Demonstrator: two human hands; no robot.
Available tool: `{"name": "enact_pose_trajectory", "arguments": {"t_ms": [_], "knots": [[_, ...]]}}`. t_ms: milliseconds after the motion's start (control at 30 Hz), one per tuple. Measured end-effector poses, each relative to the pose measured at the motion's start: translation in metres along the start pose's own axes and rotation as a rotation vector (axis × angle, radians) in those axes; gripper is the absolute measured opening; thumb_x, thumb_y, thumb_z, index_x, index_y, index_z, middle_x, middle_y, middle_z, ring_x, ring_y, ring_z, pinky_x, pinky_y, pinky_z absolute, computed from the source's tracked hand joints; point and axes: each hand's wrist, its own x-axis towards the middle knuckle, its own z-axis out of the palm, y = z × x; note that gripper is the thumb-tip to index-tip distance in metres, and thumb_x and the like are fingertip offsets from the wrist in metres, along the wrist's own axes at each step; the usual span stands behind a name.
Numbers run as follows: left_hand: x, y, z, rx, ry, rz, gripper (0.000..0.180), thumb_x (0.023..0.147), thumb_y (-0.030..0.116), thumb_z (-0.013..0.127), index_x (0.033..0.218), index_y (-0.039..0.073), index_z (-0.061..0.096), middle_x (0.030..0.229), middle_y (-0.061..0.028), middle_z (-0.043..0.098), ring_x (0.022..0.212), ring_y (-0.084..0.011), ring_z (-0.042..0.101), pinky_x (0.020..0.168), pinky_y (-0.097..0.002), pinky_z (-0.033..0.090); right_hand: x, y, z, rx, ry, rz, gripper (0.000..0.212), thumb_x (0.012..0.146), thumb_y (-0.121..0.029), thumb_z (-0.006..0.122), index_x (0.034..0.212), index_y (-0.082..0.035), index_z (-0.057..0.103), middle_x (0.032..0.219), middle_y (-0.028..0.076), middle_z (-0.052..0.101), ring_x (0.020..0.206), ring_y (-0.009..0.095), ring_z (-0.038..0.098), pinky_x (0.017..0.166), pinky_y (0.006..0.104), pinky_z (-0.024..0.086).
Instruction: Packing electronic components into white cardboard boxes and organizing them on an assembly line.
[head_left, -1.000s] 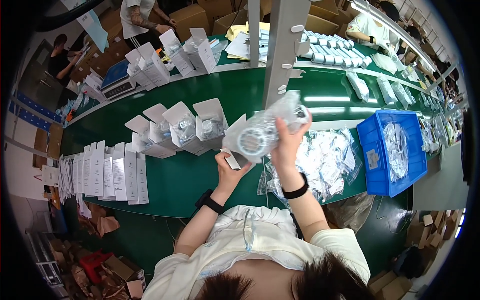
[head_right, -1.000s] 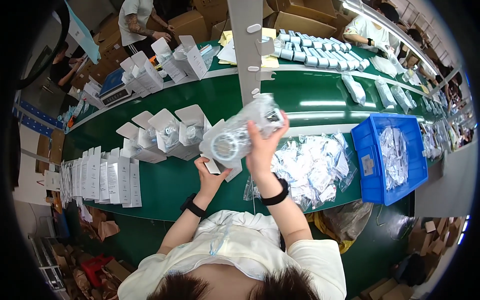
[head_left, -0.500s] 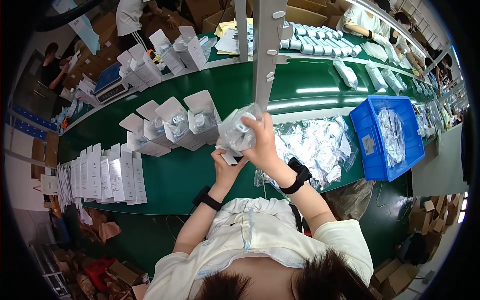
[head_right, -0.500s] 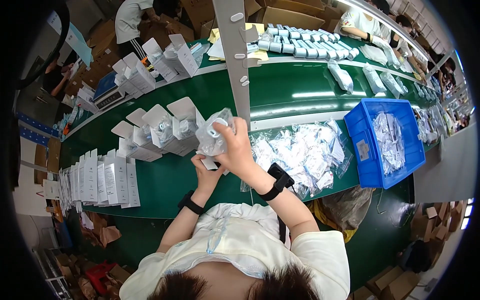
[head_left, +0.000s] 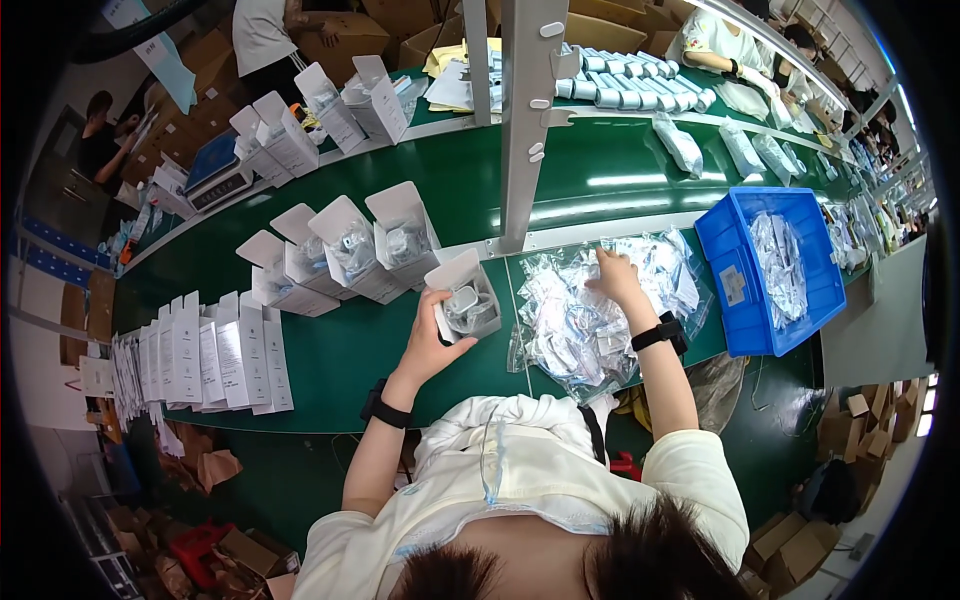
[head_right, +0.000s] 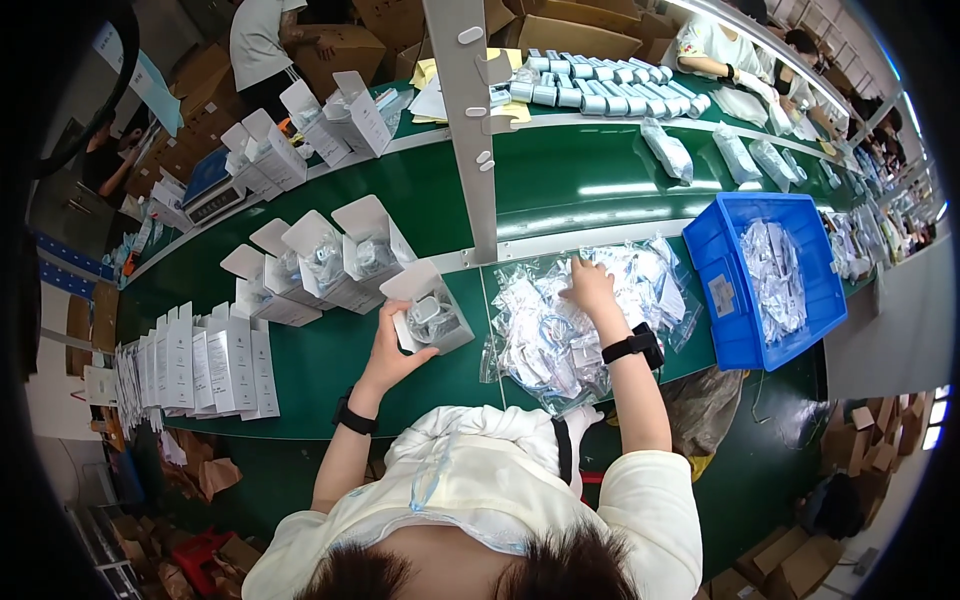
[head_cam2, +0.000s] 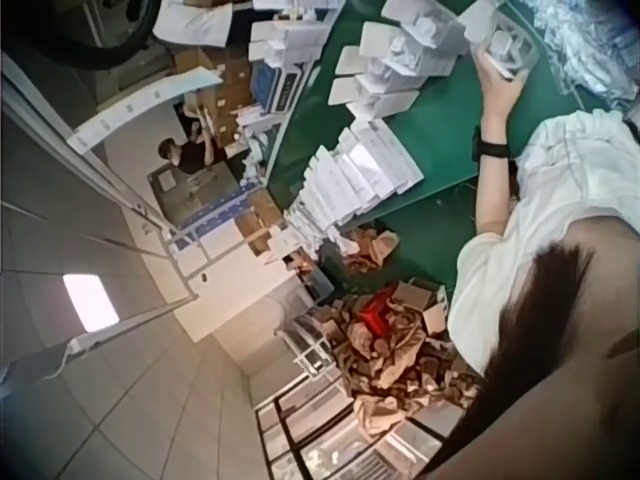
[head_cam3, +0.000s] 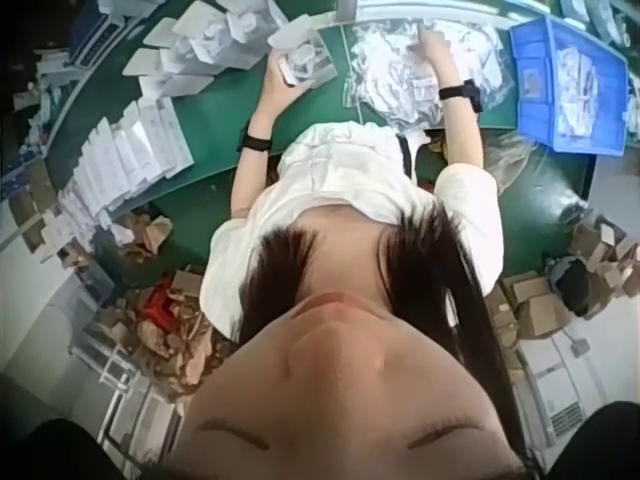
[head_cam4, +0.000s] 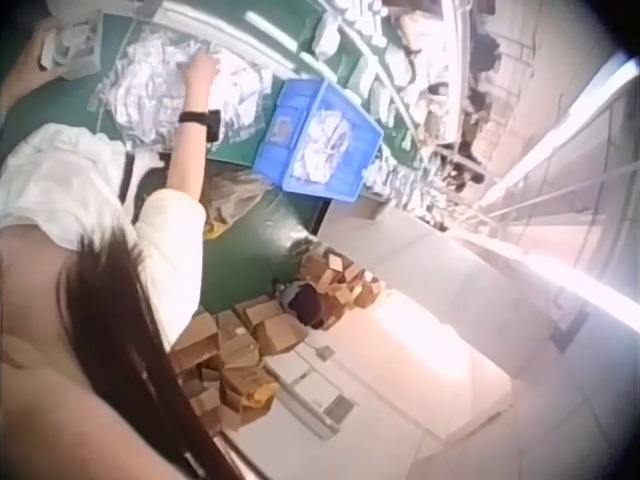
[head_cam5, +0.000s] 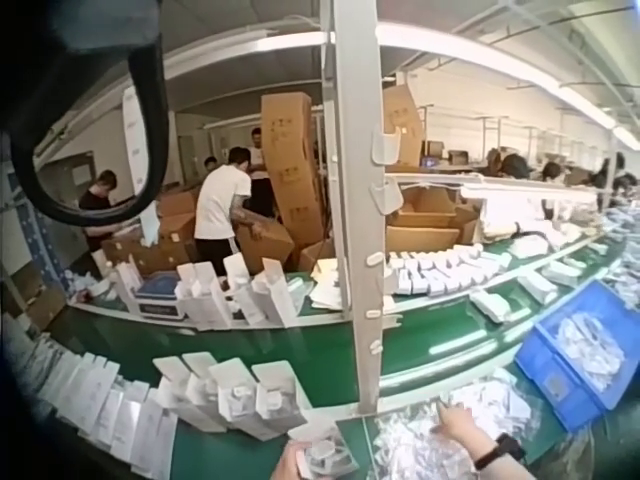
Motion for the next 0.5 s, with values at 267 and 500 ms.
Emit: {"name": "enact_pose_trajectory", "arguments": {"t_ms": [267, 500], "knots": [[0.012, 0.03, -0.004, 0.213, -0.081, -0.095, 0.034, 0.061, 0.003, 0.069, 0.091, 0.003, 0.054, 0.103, -0.013, 0.044, 0.095, -0.0304, 0.049, 0.081, -0.0342, 0.041, -0.011, 0.03, 0.024, 0.294, -0.173, -0.122, 0.042, 0.057, -0.015, 0.075, 0.094, -0.009, 0.057, 0.098, 0.007, 0.056, 0.093, 0.025, 0.051, 0.075, 0.0349, 0.043], [0.015, 0.038, -0.001, 0.462, 0.02, -0.131, 0.02, 0.063, -0.001, 0.064, 0.08, -0.002, 0.054, 0.098, -0.0162, 0.047, 0.087, -0.0353, 0.052, 0.07, -0.0379, 0.044, -0.013, 0.005, -0.001, 0.522, -0.374, 0.135, 0.033, 0.062, -0.013, 0.074, 0.09, -0.004, 0.059, 0.096, 0.008, 0.059, 0.083, 0.016, 0.055, 0.071, 0.0263, 0.044]]}}
